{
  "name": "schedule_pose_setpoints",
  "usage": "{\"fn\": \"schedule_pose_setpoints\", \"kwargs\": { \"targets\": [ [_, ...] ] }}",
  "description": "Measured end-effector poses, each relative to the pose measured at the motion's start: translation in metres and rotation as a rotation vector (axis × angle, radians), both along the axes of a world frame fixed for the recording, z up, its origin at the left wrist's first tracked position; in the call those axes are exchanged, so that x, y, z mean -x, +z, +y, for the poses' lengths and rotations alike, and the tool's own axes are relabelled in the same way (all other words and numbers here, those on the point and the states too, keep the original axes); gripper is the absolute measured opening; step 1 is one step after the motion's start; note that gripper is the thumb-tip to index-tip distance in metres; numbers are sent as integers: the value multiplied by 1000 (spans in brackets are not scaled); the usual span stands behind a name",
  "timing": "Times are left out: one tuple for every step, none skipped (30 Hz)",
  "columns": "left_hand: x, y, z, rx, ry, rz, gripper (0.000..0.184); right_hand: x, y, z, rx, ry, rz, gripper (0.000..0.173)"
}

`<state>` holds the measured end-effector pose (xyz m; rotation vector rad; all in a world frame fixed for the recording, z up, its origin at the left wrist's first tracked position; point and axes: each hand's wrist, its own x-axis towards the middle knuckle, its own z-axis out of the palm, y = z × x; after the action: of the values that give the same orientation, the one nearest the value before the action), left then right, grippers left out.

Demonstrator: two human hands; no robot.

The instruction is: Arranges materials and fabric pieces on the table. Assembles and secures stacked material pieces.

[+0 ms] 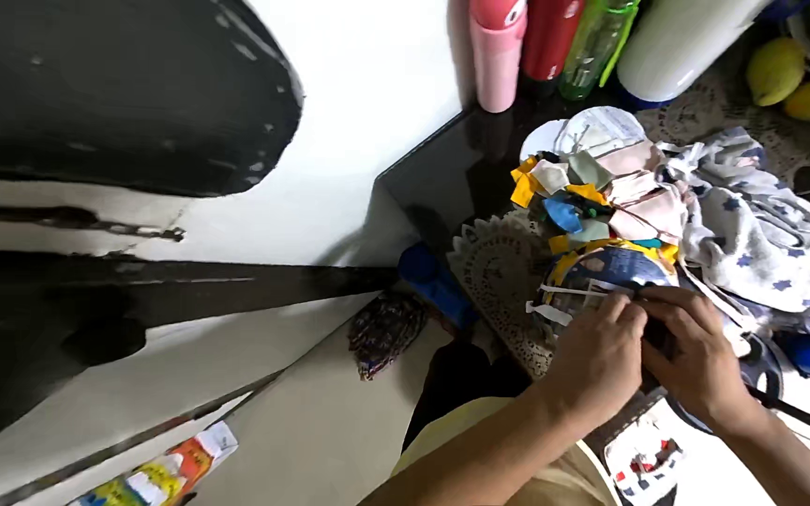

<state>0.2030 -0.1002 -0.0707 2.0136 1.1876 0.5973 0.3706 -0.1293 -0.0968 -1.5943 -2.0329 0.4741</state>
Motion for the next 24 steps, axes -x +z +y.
{"fn": "schedule_pose_setpoints", "kwargs": {
  "targets": [
    [-1, 0, 1, -44, -4, -6, 14, 2, -2, 0, 6, -13, 16, 29],
    [-4, -1, 2, -104, -2, -8, 13, 5, -4, 0, 5, -29, 29, 29],
    [-7, -1, 2, -148, 5, -13, 12, 8, -5, 1, 5, -45, 44, 30],
    [-11, -2, 2, -167, 20, -22, 12, 11, -5, 1, 10, -66, 64, 33],
    [-15, -6, 0, -170, 43, -35, 12, 14, -5, 0, 20, -89, 91, 37],
    [-18, -11, -3, -176, 70, -47, 13, 16, -6, -2, 32, -118, 120, 39],
    [-21, -18, -5, -198, 99, -49, 15, 18, -6, -3, 42, -141, 155, 41],
    [-23, -24, -7, -225, 119, -39, 16, 20, -6, -4, 51, -157, 194, 43],
    [-25, -28, -8, -251, 124, -19, 16, 20, -6, -4, 55, -161, 243, 45],
    [-25, -30, -8, -271, 114, 1, 17, 16, -4, -4, 80, -147, 305, 47],
    [-25, -32, -7, -295, 95, 18, 17, 9, 1, -3, 137, -115, 390, 49],
    [-25, -34, -6, -312, 67, 30, 17, -2, 6, -1, 214, -89, 486, 48],
    [-25, -35, -5, -322, 41, 40, 18, -16, 10, 0, 280, -94, 566, 42],
    [-25, -36, -4, -326, 21, 49, 18, -31, 9, -1, 307, -152, 585, 36],
    [-24, -37, -4, -334, 11, 61, 19, -47, 2, -4, 294, -228, 507, 30],
    [-25, -38, -4, -343, 8, 74, 19, -66, -10, -10, 273, -303, 344, 25],
    [-25, -38, -4, -356, 10, 90, 19, -83, -24, -17, 293, -371, 163, 24],
    [-26, -37, -4, -370, 15, 109, 19, -97, -39, -25, 357, -420, 8, 26],
    [-27, -37, -4, -383, 18, 131, 18, -107, -52, -33, 428, -444, -114, 31],
    [-28, -36, -4, -393, 19, 160, 17, -113, -64, -41, 454, -446, -197, 30],
    [-30, -35, -4, -396, 18, 186, 17, -117, -72, -47, 435, -435, -246, 24],
    [-31, -33, -5, -391, 16, 208, 17, -120, -75, -51, 426, -412, -264, 21],
    [-31, -32, -5, -381, 10, 226, 17, -121, -72, -51, 459, -401, -239, 21],
    [-30, -32, -6, -375, 2, 239, 17, -122, -65, -50, 509, -418, -169, 21]
  ]
}}
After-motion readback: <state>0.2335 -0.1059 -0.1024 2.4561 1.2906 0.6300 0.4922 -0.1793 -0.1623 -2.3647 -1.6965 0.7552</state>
